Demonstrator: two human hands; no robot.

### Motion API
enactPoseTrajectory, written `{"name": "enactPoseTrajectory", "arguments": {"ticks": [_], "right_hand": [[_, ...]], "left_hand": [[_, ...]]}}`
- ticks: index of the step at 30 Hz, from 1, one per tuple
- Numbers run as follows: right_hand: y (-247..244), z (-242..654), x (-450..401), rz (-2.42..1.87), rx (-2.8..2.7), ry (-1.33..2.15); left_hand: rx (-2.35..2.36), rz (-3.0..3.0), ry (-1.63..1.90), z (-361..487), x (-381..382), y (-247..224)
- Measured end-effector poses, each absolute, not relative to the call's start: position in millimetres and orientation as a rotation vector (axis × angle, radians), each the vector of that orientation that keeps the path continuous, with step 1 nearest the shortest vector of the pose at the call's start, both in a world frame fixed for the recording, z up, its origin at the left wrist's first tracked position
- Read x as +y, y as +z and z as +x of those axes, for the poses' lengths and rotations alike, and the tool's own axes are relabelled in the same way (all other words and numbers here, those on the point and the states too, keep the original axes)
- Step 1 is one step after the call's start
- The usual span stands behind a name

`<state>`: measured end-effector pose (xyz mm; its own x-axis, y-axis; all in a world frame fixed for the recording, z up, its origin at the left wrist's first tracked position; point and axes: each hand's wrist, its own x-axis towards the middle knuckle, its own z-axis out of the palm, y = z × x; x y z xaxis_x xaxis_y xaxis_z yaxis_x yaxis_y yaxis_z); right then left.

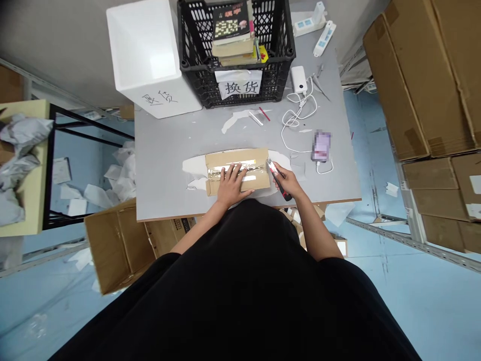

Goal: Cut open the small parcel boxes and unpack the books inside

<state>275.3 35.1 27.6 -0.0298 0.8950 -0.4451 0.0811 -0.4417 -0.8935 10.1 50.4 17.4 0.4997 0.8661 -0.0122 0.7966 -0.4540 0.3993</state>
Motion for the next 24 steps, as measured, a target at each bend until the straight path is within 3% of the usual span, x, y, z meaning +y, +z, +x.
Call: {"name": "enactPoseTrajectory", "arguments": {"ticks": [24], "right_hand": [[28, 291, 6, -1.611, -1.193, 1.716]], "left_hand": [[1.390, 2.310, 0.260, 13, 55, 16]]}}
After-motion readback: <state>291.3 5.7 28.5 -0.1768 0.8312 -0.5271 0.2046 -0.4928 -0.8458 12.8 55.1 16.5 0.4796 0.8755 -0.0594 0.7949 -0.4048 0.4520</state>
